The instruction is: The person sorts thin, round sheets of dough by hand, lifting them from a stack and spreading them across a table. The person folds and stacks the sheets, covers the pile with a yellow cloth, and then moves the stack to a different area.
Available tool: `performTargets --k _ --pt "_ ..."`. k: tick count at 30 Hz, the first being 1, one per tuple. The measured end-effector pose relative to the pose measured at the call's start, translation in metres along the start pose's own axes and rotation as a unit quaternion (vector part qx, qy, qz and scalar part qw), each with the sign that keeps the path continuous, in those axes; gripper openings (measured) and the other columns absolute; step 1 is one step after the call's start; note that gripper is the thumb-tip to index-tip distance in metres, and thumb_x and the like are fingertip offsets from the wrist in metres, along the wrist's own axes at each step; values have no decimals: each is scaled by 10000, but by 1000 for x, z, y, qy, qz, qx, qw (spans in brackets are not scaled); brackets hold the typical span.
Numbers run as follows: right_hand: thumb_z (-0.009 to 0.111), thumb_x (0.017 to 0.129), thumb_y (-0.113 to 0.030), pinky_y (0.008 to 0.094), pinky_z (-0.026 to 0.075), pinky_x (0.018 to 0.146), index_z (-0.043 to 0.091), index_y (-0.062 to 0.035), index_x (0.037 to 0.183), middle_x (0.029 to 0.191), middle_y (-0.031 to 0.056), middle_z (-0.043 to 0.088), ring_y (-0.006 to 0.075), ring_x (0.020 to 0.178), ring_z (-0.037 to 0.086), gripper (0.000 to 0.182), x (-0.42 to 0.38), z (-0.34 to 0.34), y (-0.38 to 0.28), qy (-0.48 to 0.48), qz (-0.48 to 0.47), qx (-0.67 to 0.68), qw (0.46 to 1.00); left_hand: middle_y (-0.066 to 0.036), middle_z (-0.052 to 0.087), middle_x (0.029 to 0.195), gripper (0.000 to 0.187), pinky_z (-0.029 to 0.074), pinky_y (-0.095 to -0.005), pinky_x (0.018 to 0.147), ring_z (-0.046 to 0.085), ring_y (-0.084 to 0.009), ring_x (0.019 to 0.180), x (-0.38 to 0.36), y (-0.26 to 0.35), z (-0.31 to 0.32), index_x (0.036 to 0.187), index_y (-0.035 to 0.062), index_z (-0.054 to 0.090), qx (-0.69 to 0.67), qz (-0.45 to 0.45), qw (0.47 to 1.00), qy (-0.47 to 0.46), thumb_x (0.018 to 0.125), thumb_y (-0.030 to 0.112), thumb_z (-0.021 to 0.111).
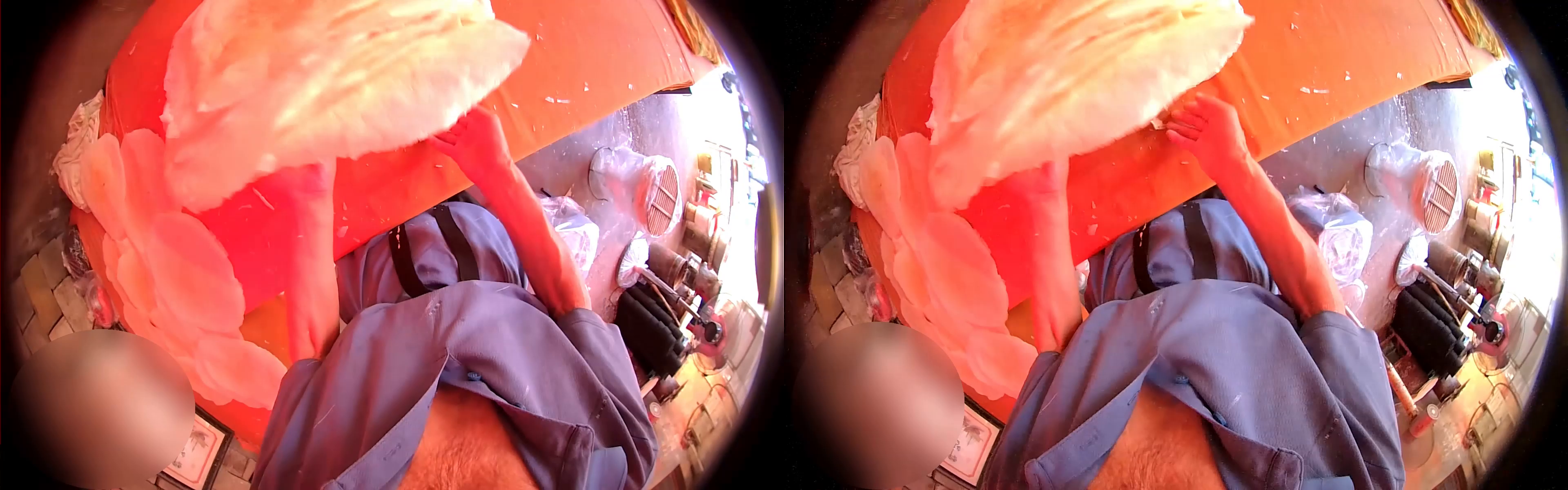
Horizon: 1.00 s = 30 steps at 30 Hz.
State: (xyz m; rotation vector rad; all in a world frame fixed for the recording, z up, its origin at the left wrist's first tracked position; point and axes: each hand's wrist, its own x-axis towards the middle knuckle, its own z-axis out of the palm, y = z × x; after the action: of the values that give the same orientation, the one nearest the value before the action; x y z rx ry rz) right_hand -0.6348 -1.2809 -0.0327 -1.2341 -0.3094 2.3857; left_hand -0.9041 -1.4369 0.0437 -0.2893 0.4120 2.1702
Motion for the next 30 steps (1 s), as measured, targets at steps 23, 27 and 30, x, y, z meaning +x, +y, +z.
performTargets --k 23,27,30 --pt "608 921 -250 433 549 776 539 24 1141 940 132 638 319 843 663 358 89 44 -2 -120 80 7 990 -296 485 1350 505 397 -542 1091 386 -448 1329 -29 -15 -64 1317 -96 453 22 -220 961 -164 1004 300 470" --pt "612 920 -236 426 553 771 557 24 1134 951 132 651 306 841 671 341 91 50 -10 -129 54 -26 990 -334 414 1414 551 323 -531 1160 306 -514 1373 14 -45 -69 1358 -120 419 -29 -184 982 -26 1026 321 417" --pt "614 920 -226 421 555 768 570 24 1129 959 131 660 296 839 677 329 91 54 -15 -132 24 -72 988 -301 429 1415 531 313 -496 1163 323 -471 1376 15 -45 -51 1367 -101 426 -33 -161 985 48 1025 305 433"
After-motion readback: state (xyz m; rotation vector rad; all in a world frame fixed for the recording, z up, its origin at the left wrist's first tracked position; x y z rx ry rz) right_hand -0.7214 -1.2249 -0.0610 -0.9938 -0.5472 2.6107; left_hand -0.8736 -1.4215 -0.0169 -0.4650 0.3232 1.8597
